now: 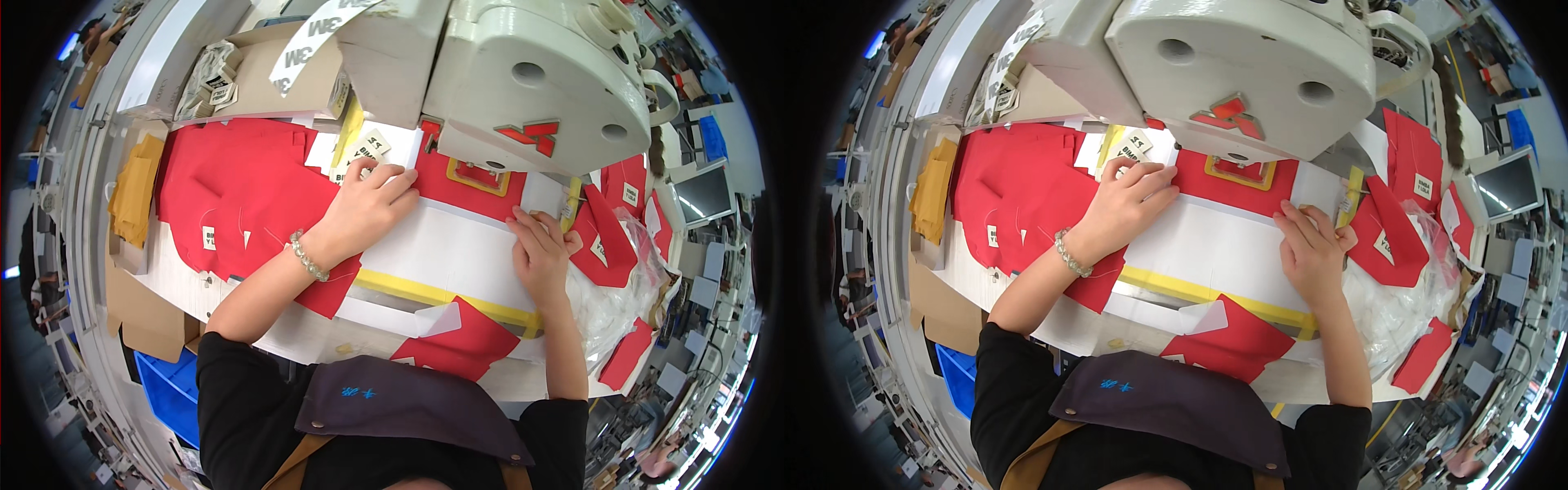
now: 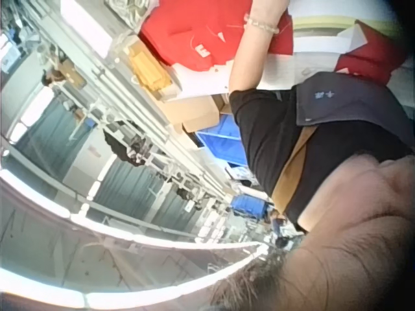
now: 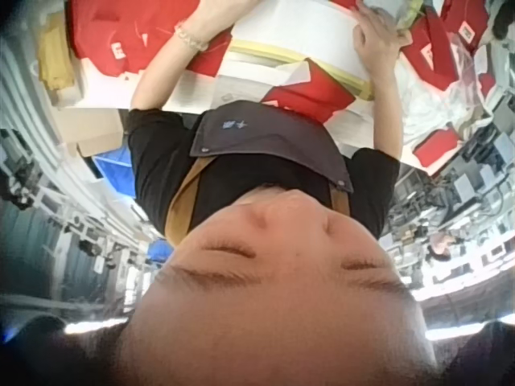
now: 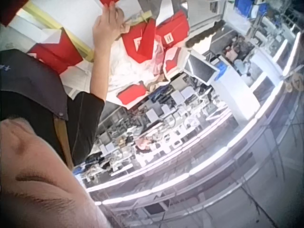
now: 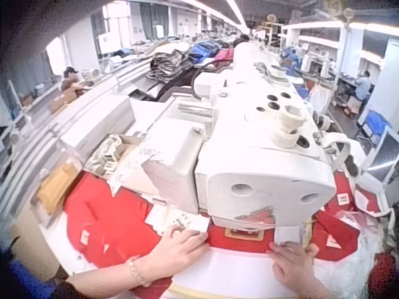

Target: The person sews white rectangular labels onto red fabric pieces using an industrial sewing machine. They align the label on the fabric, guide it under the presser foot, and sew along the edge. After each stitch, they cut the thread with scissors and move the finished piece aside before starting the next one.

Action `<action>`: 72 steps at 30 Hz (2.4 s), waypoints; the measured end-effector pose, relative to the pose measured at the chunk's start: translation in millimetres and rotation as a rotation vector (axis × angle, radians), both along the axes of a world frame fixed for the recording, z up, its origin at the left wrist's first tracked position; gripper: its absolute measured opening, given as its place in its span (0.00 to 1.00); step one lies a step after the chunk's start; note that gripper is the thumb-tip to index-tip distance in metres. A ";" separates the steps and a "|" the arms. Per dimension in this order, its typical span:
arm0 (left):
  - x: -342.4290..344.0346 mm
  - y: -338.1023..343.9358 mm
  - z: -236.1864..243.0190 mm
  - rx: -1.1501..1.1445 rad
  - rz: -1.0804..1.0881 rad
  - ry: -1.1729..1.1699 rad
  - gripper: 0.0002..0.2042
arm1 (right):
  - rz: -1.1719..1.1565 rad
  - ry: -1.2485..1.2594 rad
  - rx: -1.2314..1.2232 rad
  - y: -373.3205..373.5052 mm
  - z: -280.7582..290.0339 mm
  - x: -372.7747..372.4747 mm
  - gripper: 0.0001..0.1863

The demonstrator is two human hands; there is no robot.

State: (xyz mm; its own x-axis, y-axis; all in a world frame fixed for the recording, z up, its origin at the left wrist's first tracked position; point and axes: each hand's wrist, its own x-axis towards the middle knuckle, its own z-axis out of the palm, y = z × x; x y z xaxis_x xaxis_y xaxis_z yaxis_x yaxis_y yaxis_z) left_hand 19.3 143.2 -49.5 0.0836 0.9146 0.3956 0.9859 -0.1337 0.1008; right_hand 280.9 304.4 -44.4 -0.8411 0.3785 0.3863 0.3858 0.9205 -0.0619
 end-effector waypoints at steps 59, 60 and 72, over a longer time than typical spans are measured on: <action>126.3 -119.9 6.5 -0.331 -0.351 -0.188 0.06 | 0.097 -0.077 -0.296 -89.8 38.5 52.5 0.14; 126.8 -119.3 8.5 -0.343 -0.364 -0.164 0.06 | 0.093 -0.071 -0.291 -91.2 39.7 52.8 0.13; 109.3 -110.5 39.0 -0.553 -0.258 -0.839 0.07 | 0.152 0.013 -0.819 -92.3 54.1 42.4 0.10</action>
State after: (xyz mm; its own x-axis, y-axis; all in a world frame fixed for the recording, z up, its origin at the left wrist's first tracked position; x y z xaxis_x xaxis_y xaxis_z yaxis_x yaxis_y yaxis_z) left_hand 128.6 32.6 -10.5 0.1942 0.9796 -0.0524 0.5186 -0.0572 0.8531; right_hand 323.3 212.1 9.8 -0.9030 0.4270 0.0482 0.2558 0.6243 -0.7381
